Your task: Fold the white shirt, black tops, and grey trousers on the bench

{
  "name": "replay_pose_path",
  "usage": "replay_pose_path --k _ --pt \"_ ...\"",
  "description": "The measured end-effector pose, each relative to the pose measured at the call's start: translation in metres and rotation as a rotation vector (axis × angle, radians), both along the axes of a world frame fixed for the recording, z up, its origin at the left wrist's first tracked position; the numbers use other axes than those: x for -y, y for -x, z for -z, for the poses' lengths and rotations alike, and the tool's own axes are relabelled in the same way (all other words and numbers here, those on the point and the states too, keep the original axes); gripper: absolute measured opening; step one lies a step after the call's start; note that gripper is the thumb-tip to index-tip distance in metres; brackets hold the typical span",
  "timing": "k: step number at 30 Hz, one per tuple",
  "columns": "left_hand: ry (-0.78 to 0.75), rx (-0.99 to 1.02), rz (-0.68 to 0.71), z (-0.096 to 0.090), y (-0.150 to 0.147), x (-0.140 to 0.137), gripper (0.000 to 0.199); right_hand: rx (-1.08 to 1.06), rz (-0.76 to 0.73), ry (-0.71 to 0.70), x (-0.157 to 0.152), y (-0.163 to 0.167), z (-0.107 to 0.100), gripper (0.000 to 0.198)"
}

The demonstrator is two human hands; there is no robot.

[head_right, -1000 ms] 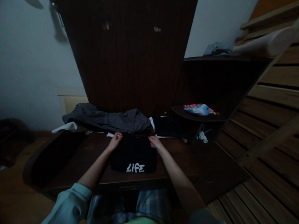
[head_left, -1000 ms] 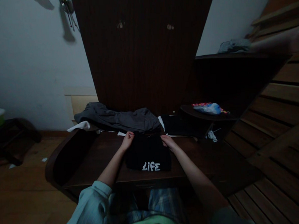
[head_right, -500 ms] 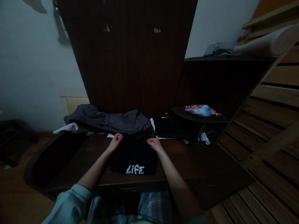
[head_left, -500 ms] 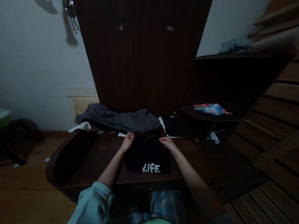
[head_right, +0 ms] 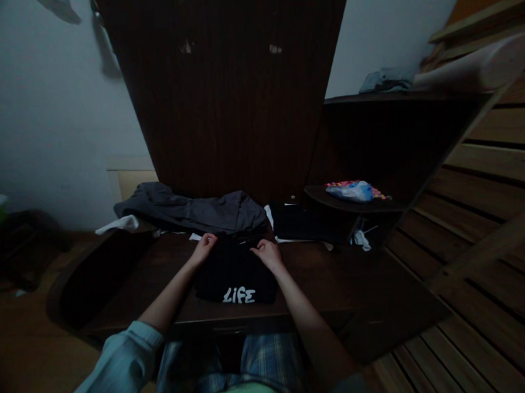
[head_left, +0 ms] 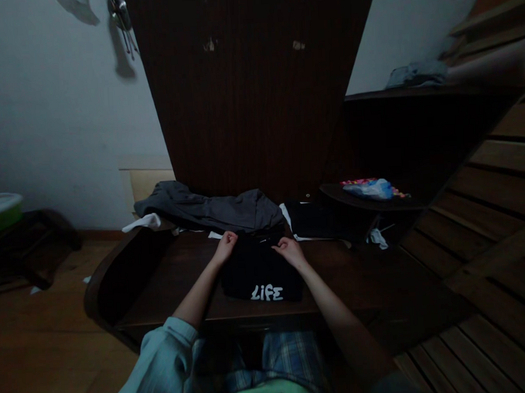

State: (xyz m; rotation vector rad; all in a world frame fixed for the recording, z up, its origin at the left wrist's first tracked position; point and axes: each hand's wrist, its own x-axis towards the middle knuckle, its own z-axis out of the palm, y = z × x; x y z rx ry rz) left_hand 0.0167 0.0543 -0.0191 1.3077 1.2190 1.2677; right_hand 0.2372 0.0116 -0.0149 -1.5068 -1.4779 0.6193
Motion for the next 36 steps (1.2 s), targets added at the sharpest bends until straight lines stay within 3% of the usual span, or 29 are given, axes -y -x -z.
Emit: replay_pose_path --k 9,12,17,23,29,36 --pt "-0.002 -0.023 -0.059 0.001 0.002 -0.001 0.013 -0.100 0.222 -0.162 -0.003 -0.006 0.004 0.035" --pt "-0.018 -0.060 -0.074 0.000 0.001 0.002 0.013 -0.158 0.204 -0.149 -0.006 -0.007 0.006 0.033" --pt "-0.062 -0.129 -0.106 -0.006 0.000 0.006 0.014 -0.450 0.112 0.093 -0.007 -0.009 0.002 0.023" --pt "-0.131 -0.232 -0.099 -0.013 0.001 0.012 0.013 -0.504 0.045 0.162 -0.002 -0.018 -0.005 0.014" --pt "-0.170 -0.274 -0.045 -0.017 0.000 0.014 0.014 -0.609 0.042 0.160 0.002 -0.020 -0.009 0.020" --pt "-0.123 -0.168 -0.087 -0.014 0.001 0.007 0.017 -0.633 0.066 0.033 0.001 -0.022 -0.013 0.026"
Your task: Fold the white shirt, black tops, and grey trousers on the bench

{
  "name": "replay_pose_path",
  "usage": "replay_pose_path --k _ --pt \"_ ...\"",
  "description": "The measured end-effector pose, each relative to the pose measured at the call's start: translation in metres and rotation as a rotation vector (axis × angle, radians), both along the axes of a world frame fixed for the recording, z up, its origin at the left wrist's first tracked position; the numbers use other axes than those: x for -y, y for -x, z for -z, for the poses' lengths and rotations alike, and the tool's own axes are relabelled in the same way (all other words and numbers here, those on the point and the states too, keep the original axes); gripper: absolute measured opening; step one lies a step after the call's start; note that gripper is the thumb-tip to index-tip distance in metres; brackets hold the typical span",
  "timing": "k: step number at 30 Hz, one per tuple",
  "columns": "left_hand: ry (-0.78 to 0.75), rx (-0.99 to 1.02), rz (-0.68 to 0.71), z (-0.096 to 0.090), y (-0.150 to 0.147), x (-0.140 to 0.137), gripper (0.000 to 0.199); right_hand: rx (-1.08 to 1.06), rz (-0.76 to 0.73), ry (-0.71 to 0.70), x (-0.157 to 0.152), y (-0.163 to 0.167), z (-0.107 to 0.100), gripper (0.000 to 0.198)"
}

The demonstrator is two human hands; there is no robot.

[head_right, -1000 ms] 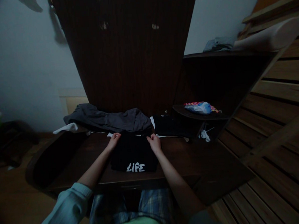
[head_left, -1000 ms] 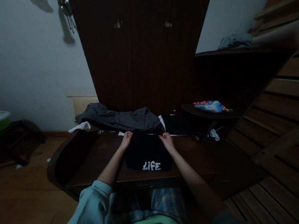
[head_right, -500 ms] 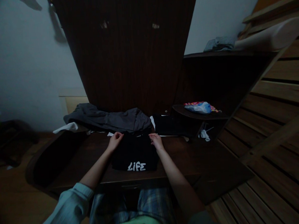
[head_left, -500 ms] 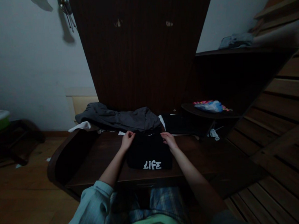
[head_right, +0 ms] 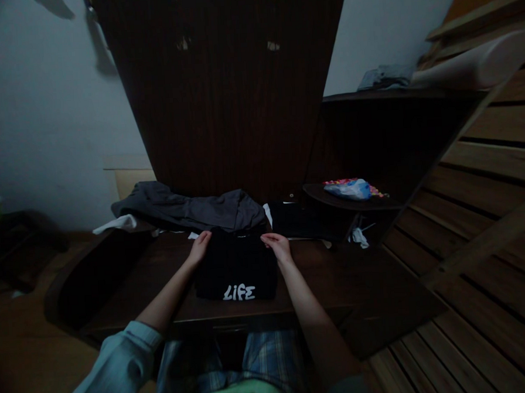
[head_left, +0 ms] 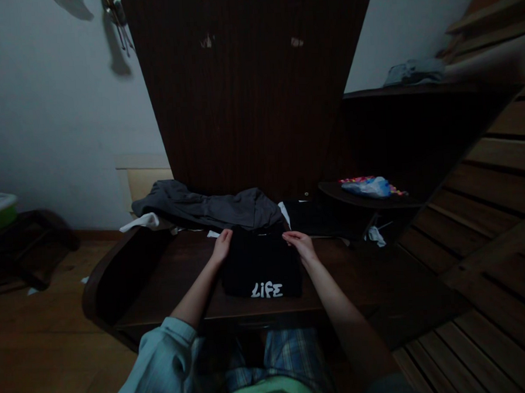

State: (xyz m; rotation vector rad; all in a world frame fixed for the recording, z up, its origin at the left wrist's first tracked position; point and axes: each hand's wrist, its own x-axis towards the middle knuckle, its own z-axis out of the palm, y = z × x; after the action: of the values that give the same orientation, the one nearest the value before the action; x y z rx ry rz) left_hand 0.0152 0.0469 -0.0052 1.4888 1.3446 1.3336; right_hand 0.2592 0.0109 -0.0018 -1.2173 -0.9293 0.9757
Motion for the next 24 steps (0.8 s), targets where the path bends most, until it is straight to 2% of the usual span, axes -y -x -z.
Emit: replay_pose_path --k 4,7,11,13,18,22,24 --pt "0.042 0.034 -0.025 0.004 0.002 -0.006 0.022 0.028 0.074 -0.067 -0.002 -0.004 0.001 0.030" --pt "0.047 0.011 -0.054 0.006 0.004 -0.006 0.019 0.117 0.094 -0.099 -0.003 -0.002 0.004 0.030" --pt "0.044 -0.032 -0.082 0.008 0.004 -0.002 0.010 0.298 0.083 -0.057 -0.004 0.004 0.012 0.030" --pt "0.052 -0.039 -0.071 0.008 0.004 0.000 0.014 0.329 0.081 -0.027 -0.005 0.007 0.015 0.031" --pt "0.035 0.022 0.022 0.011 0.000 -0.001 0.040 0.264 0.035 -0.059 -0.004 0.010 0.015 0.046" --pt "0.086 0.250 0.134 0.013 -0.003 -0.006 0.047 0.133 -0.081 -0.191 -0.003 0.009 0.011 0.054" --pt "0.139 0.303 0.137 0.015 -0.004 -0.009 0.049 0.103 -0.058 -0.156 -0.004 0.009 0.011 0.053"
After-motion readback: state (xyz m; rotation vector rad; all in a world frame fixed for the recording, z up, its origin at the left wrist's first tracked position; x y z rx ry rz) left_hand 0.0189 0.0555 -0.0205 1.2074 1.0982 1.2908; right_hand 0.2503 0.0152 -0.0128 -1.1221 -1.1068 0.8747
